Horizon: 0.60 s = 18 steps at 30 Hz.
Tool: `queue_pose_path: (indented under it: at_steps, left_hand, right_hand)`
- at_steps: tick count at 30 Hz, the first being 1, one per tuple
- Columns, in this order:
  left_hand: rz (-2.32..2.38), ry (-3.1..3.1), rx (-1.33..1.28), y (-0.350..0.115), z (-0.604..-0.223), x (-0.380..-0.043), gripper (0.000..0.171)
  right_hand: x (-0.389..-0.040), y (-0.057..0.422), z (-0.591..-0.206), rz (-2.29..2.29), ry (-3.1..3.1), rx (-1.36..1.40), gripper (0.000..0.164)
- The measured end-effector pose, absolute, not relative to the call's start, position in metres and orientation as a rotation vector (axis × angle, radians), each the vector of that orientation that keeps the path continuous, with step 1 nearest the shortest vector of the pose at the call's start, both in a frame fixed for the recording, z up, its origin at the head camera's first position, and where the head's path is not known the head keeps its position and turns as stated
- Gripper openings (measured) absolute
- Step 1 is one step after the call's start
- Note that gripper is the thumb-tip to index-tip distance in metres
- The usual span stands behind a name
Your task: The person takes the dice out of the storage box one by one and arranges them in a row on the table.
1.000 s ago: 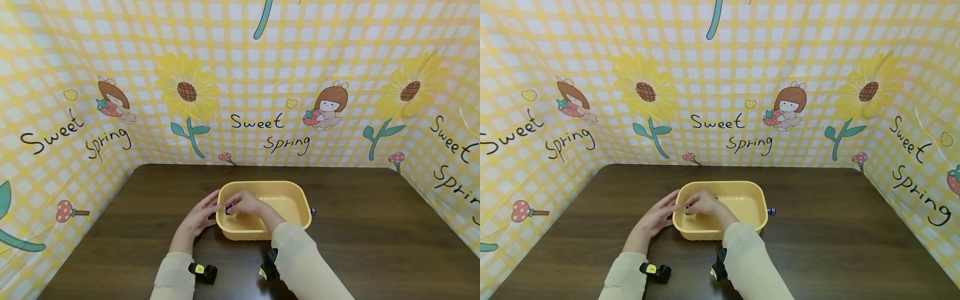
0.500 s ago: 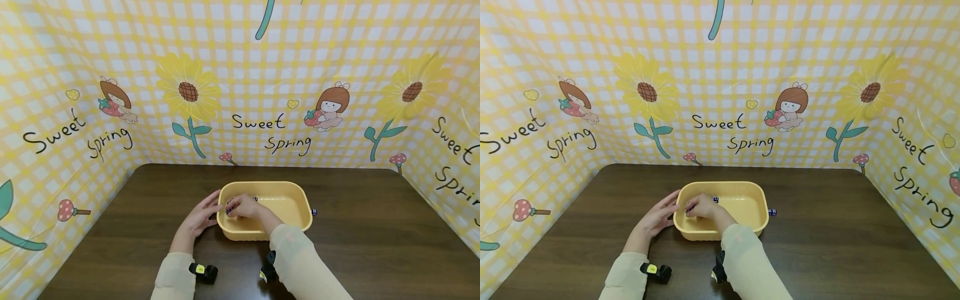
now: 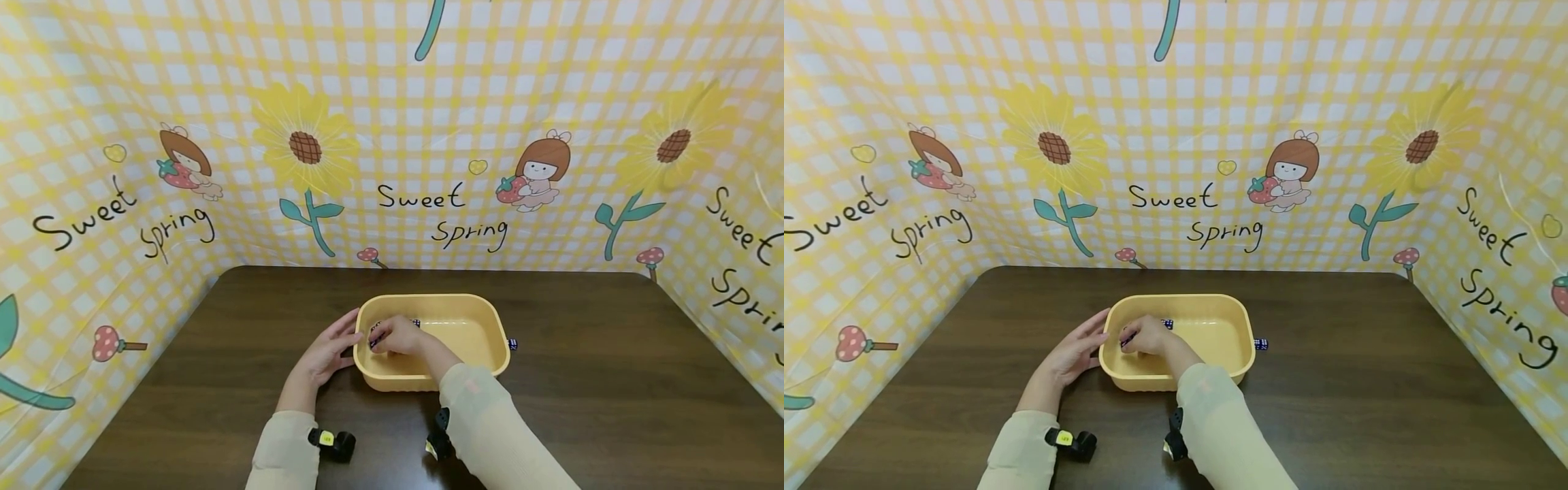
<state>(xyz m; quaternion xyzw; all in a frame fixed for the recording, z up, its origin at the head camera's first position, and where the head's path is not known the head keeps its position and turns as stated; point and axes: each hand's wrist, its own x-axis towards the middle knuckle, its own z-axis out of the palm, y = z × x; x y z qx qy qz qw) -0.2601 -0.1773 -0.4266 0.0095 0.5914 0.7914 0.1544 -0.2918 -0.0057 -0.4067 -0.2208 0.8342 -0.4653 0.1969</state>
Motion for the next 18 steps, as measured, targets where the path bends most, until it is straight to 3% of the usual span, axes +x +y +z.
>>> queue_pose_path:
  at_steps: [18]
  left_hand:
    - [2.272,1.701,0.050,-0.1779,-0.4277,-0.2592,0.055]
  right_hand:
    - [-0.2914,-0.0072,-0.4076,-1.180,2.463,-0.629,0.018]
